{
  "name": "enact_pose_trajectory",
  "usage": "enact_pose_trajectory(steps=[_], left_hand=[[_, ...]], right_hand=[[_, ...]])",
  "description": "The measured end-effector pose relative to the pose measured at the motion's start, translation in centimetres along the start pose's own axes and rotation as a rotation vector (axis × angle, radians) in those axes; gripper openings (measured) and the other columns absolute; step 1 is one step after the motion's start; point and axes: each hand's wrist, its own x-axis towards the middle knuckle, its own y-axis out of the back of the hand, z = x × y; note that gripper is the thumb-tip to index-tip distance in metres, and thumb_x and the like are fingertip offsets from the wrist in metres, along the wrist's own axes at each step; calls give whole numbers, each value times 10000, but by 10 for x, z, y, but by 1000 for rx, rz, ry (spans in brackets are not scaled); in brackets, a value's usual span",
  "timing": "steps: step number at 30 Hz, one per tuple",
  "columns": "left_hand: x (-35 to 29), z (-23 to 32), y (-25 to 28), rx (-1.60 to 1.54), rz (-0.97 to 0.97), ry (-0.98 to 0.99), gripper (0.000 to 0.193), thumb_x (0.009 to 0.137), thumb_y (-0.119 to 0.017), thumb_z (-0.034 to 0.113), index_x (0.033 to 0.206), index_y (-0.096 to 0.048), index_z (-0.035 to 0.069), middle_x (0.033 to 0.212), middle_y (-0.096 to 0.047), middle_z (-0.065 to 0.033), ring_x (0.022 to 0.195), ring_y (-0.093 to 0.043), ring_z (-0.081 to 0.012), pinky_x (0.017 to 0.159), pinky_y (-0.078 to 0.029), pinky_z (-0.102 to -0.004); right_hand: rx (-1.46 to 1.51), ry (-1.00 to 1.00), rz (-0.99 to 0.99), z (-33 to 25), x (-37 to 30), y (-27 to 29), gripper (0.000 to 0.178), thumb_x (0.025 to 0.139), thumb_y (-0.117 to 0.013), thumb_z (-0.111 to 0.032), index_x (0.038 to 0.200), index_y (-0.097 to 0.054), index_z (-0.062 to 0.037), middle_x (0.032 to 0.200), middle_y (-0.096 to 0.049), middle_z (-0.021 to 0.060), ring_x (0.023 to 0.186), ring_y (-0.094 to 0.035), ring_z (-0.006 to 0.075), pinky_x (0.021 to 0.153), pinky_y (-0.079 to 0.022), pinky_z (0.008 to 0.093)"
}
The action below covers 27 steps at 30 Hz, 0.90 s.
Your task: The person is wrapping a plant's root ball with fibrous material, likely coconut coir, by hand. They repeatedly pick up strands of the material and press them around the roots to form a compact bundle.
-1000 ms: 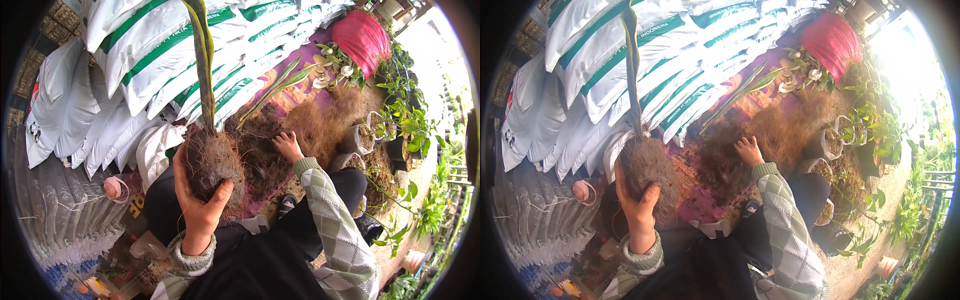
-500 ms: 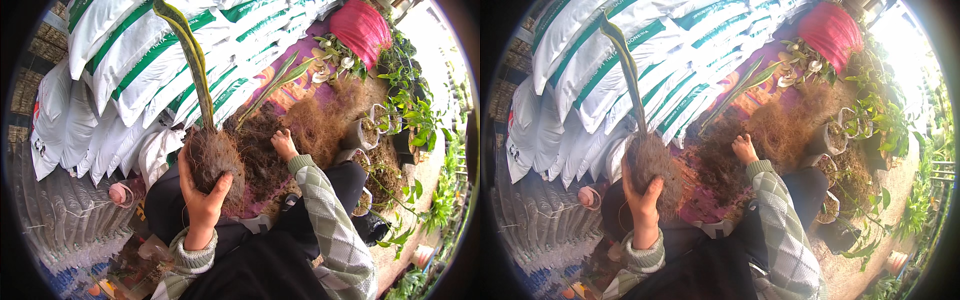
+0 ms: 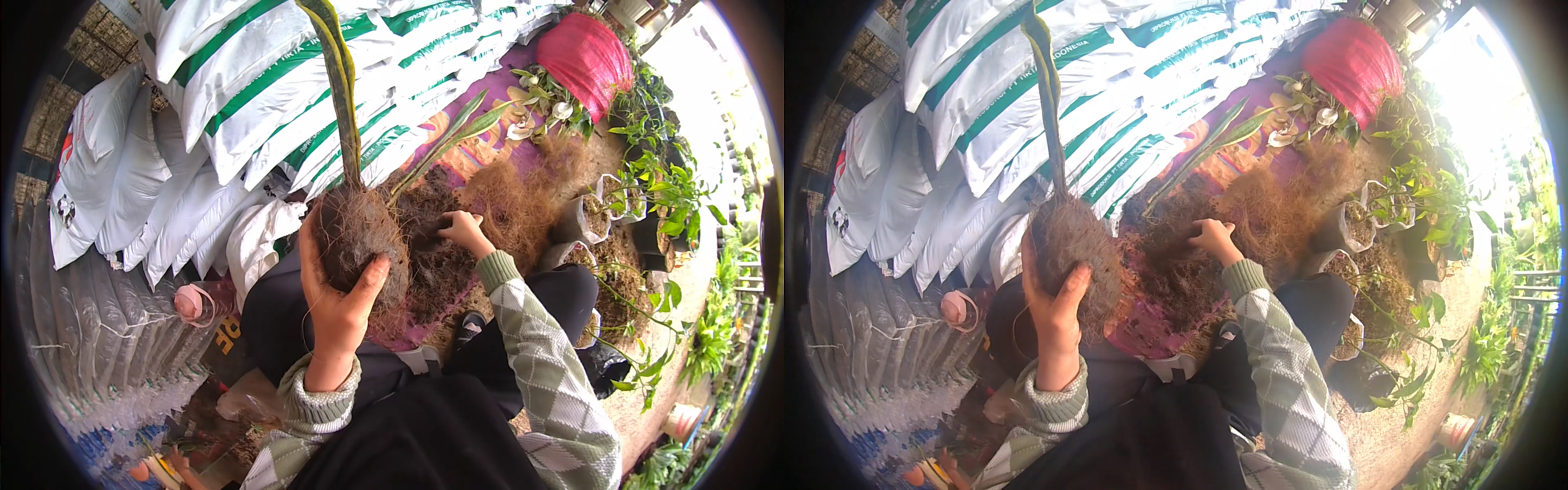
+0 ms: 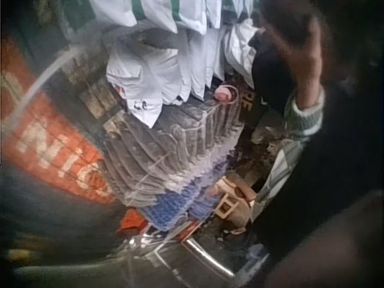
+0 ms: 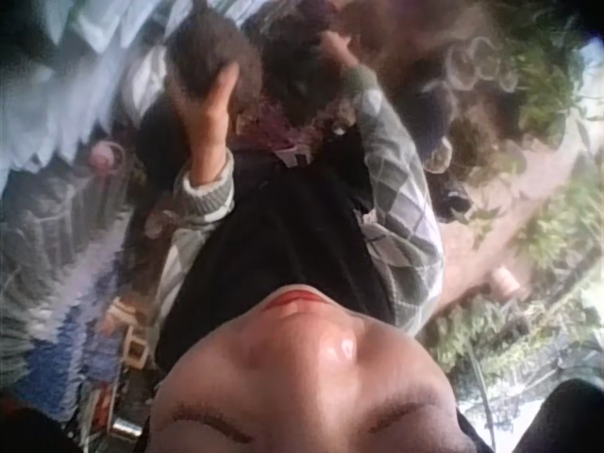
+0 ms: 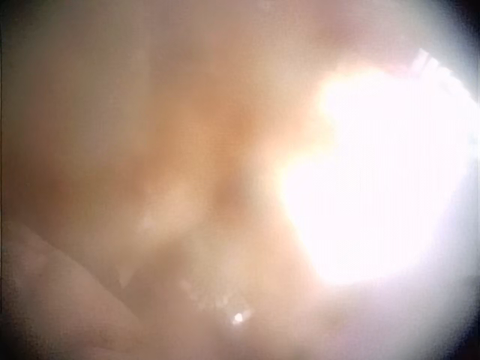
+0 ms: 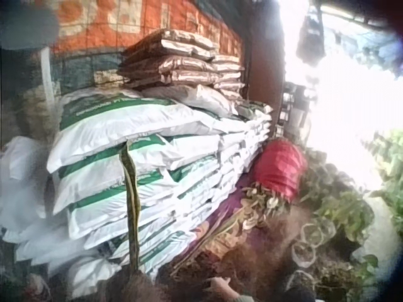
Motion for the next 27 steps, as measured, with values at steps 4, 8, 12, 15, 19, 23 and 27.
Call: enact_pose_trajectory(steps=[4, 8, 12, 15, 19, 23, 27], left_hand=[[-4, 1, 7, -18, 14, 33, 695, 809, -696, 26, 1380, -301, -13, 1226, -501, -108, 1067, -529, -159, 924, -451, -304], [-3, 3, 9, -83, -21, 9, 673, 814, -690, 19, 1372, -314, -1, 1204, -514, -94, 1056, -534, -147, 920, -452, -297], [0, 2, 10, -111, -33, -36, 659, 816, -689, 14, 1365, -324, 8, 1185, -525, -79, 1030, -541, -136, 905, -457, -292], [-6, -1, 10, -81, 3, 2, 639, 816, -691, 12, 1349, -339, 5, 1177, -529, -77, 1002, -543, -128, 880, -466, -275], [-6, -1, 14, -75, -44, -22, 619, 815, -697, 19, 1331, -355, 5, 1162, -532, -78, 1003, -543, -130, 881, -466, -282], [-3, -5, 15, -42, -62, -4, 602, 815, -703, 23, 1314, -368, 6, 1158, -530, -79, 999, -543, -131, 880, -466, -284], [-4, -5, 10, -25, -31, -18, 595, 816, -705, 24, 1311, -376, 8, 1149, -533, -76, 994, -543, -128, 877, -468, -284]], right_hand=[[-174, -62, 98, -29, -21, 6, 346, 718, -745, -345, 979, -678, -127, 809, -690, 122, 845, -659, 306, 951, -269, 551], [-244, -98, 138, -35, -30, 11, 272, 742, -736, -292, 922, -651, -107, 787, -683, 131, 813, -663, 319, 945, -275, 560], [-205, 13, 108, -26, -25, 24, 340, 726, -733, -312, 1005, -675, -128, 820, -695, 117, 861, -658, 315, 938, -296, 564], [-127, 4, 53, 3, -26, 30, 411, 728, -711, -329, 1083, -683, -124, 923, -702, 126, 943, -639, 307, 936, -322, 529], [-94, -31, 61, 4, -31, 40, 410, 733, -704, -308, 1097, -683, -121, 938, -696, 144, 937, -641, 307, 891, -378, 508], [-25, -49, 120, 4, -37, 35, 421, 728, -718, -305, 1094, -681, -101, 907, -696, 151, 947, -635, 327, 884, -406, 472], [-29, 7, 161, -16, -46, 52, 399, 736, -719, -250, 1079, -666, -53, 907, -697, 163, 899, -657, 317, 901, -435, 444]])
